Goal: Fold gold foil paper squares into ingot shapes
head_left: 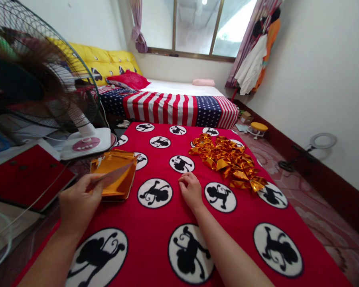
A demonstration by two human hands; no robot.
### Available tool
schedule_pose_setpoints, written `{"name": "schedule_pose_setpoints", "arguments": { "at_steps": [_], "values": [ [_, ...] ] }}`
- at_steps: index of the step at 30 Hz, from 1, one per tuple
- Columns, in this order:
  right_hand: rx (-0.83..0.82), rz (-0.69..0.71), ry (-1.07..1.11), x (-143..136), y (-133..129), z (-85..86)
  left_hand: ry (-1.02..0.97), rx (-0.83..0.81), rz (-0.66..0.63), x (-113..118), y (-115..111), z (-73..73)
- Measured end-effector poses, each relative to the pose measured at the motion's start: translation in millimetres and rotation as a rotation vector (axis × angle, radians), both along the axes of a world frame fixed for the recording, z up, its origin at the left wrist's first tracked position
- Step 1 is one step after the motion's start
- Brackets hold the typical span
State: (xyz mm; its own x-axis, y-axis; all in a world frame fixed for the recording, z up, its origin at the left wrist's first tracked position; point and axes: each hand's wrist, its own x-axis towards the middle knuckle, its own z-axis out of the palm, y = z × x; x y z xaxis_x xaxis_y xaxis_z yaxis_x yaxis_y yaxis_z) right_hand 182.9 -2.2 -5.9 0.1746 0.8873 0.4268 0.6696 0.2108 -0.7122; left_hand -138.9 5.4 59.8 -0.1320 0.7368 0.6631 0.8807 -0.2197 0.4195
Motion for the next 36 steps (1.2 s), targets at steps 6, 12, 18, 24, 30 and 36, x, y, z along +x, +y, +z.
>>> {"name": "schedule_pose_setpoints", "arguments": {
  "at_steps": [6, 12, 18, 24, 30, 36],
  "values": [
    [-0.008, 0.011, -0.018, 0.7, -0.6, -0.1, -1.125, -0.051, -0.191, 88.6, -16.3, 18.3],
    [-0.017, 0.036, 0.006, 0.3, -1.2, -0.7, -1.862, -0.394, -0.408, 155.2, -23.8, -15.1],
    [0.22, 0.197, -0.029, -4.3, -13.4, 10.2, -2.05, -0.558, -0.266, 167.9, -36.5, -35.5],
    [0.241, 0.478, -0.162, -5.1, -21.9, 13.4, -1.951, -0.666, -0.358, 154.8, -53.7, -37.6],
    [0.089, 0.442, 0.015, 0.8, -23.9, 2.4, -1.377, -0.667, -0.478, 120.8, -57.6, -50.5],
    [-0.079, 0.457, 0.069, 0.7, -52.7, 11.9, -0.779, -0.587, -0.675, 107.8, -53.0, -37.2]
  ]
}}
